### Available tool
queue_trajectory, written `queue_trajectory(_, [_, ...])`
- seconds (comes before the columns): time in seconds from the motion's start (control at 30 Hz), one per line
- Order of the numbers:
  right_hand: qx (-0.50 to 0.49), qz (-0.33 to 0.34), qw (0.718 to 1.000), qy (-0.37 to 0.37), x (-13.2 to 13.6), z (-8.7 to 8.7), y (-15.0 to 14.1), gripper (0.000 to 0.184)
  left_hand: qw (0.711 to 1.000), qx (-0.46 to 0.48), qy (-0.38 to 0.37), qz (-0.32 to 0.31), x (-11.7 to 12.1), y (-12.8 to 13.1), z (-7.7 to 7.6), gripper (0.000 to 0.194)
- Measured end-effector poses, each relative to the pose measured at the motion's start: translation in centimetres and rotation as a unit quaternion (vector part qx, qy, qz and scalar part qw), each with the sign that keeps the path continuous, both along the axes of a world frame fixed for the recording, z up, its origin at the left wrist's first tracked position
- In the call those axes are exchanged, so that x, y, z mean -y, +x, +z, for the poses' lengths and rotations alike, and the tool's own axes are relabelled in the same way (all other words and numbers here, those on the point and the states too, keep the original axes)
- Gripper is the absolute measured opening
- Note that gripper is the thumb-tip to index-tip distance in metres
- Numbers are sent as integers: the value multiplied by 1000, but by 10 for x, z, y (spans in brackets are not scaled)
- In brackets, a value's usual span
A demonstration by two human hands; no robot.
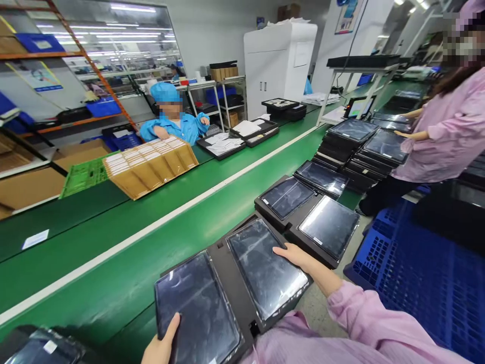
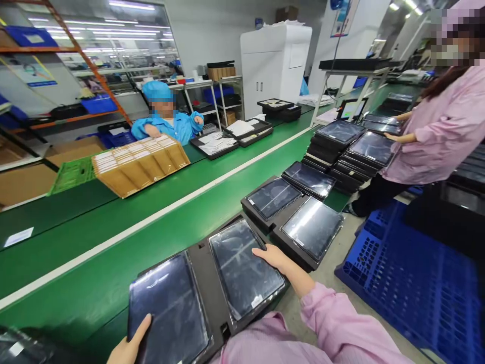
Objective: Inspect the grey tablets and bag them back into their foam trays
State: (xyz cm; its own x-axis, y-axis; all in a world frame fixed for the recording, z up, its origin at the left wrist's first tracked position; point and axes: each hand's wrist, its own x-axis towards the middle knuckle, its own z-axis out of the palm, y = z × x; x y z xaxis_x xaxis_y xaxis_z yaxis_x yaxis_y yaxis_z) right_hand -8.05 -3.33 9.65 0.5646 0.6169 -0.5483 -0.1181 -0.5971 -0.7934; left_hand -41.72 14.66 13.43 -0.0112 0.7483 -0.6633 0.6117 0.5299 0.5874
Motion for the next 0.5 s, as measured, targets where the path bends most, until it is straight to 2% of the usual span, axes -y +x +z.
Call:
queue_trajectory(0.07, [-45,-6,997,56,17,6,-3,53,999,-6,35,-6,-13,7,16,51])
queue_trajectory(0.13, [-102,-39,985,135,38,9,-3,58,997,3,63,-47,-25,28,34,54])
queue_trajectory(0.23, [-202,-173,931,250,74,7,2,53,976,34,115,-179,-38,92,64,60])
queue_trajectory(0.3, [-243,-278,891,263,98,1,9,45,943,43,190,-270,-43,150,84,61])
queue_trajectory(0.4, [-250,-404,848,237,126,-9,24,41,884,77,259,-380,-42,232,106,61])
queue_trajectory(0.47, [-197,-476,825,232,133,-14,38,41,861,95,318,-386,-36,270,113,63])
queue_trajectory(0.5, [-153,-499,820,234,134,-15,45,43,853,110,338,-382,-32,281,112,64])
